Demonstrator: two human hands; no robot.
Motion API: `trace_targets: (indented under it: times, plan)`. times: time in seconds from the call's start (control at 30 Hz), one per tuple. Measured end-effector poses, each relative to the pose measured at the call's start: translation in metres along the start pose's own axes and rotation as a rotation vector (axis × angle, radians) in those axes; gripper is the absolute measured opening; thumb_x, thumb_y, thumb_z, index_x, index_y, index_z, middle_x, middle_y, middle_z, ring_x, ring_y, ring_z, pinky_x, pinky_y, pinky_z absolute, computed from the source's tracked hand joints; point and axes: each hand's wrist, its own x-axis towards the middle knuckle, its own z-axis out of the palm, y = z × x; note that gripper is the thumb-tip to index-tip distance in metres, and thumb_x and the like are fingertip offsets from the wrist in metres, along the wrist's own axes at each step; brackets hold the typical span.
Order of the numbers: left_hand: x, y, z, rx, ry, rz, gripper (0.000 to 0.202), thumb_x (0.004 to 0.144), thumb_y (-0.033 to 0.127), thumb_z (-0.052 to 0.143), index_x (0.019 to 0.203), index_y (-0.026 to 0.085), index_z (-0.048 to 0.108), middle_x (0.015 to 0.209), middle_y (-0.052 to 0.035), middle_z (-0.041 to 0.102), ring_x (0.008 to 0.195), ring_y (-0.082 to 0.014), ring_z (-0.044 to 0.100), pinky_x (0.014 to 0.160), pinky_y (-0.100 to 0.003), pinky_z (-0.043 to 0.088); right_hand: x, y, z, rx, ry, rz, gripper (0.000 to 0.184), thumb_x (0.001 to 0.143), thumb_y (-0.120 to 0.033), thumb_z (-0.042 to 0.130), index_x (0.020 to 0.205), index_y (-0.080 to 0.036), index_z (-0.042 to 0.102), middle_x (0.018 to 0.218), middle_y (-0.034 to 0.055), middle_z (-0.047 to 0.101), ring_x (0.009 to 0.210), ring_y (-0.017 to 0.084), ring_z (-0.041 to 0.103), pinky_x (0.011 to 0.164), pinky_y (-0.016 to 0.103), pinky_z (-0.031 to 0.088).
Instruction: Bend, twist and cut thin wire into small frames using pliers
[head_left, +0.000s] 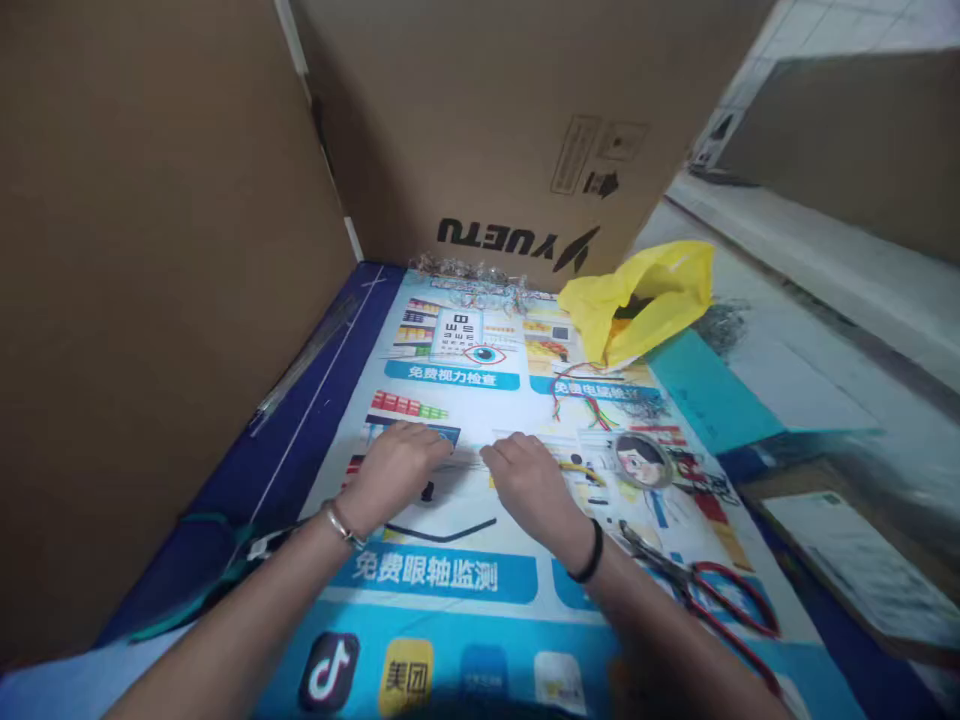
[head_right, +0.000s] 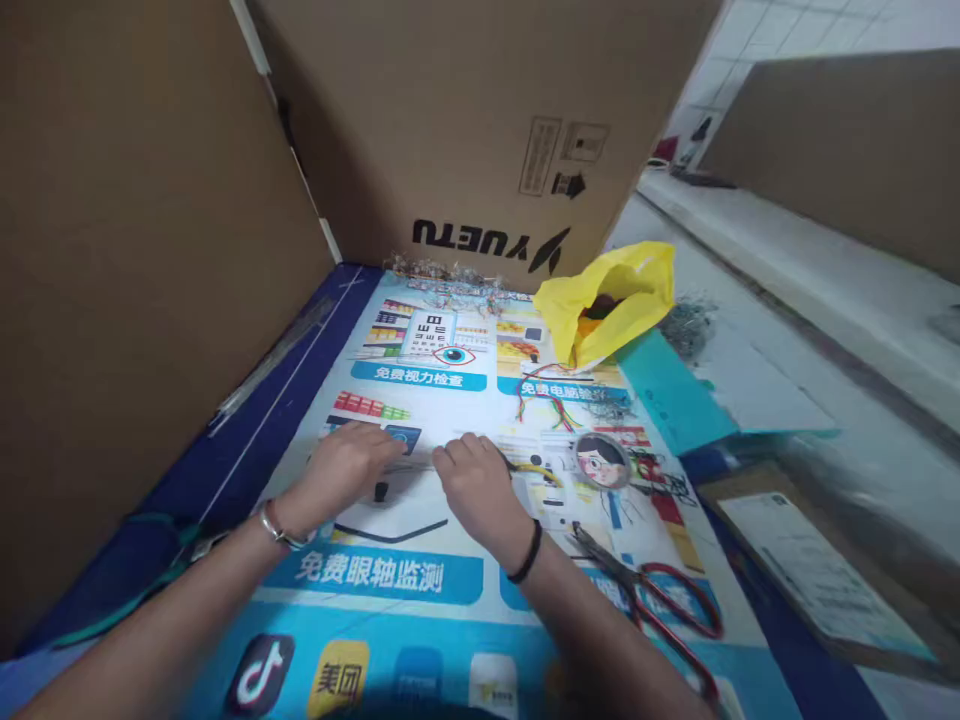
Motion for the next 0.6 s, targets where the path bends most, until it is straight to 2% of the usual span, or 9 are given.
trace_targets:
  times: [0.23, 0.43, 0.53, 0.6]
  plan:
    - [0.004, 0.003, -0.006, 0.031, -0.002, 0.029, 0.01, 0.084, 0.012, 0.056, 0.09, 0.017, 0.062, 0.089, -0.0051, 0.06, 0.087, -0.0236, 0.052, 0.076, -0.036, 0.042, 0.005, 0.001, -0.005, -0.018, -0.051, 0.041, 0.012, 0.087, -0.012, 0.052, 0.08, -0.019, 0.059, 0.08, 0.004, 0.058, 0.078, 0.02, 0.045, 0.069, 0.032, 0.031]
    - [0.002, 0.014, -0.005, 0.068, -0.025, -0.028, 0.018, 0.081, 0.002, 0.049, 0.086, 0.016, 0.06, 0.082, -0.0069, 0.059, 0.082, -0.0246, 0.052, 0.067, -0.034, 0.043, 0.01, -0.003, -0.002, 0.019, -0.097, 0.103, 0.013, 0.084, -0.009, 0.052, 0.08, -0.019, 0.06, 0.081, 0.0049, 0.059, 0.079, 0.019, 0.049, 0.067, 0.03, 0.034]
    - [0.002, 0.013, -0.002, -0.013, -0.001, -0.14, 0.024, 0.079, -0.002, 0.044, 0.083, 0.016, 0.06, 0.082, -0.0076, 0.059, 0.078, -0.0234, 0.054, 0.064, -0.032, 0.042, 0.014, -0.001, 0.003, 0.184, -0.093, 0.2, 0.017, 0.084, -0.009, 0.05, 0.076, -0.018, 0.063, 0.078, 0.0047, 0.061, 0.077, 0.017, 0.053, 0.067, 0.027, 0.036]
    - [0.002, 0.011, 0.001, -0.206, 0.031, -0.255, 0.024, 0.08, 0.001, 0.043, 0.08, 0.016, 0.061, 0.081, -0.0072, 0.059, 0.074, -0.0215, 0.055, 0.063, -0.031, 0.041, 0.017, 0.002, 0.006, 0.419, -0.057, 0.305, 0.018, 0.083, -0.011, 0.051, 0.074, -0.018, 0.064, 0.076, 0.0032, 0.063, 0.075, 0.015, 0.056, 0.068, 0.026, 0.038]
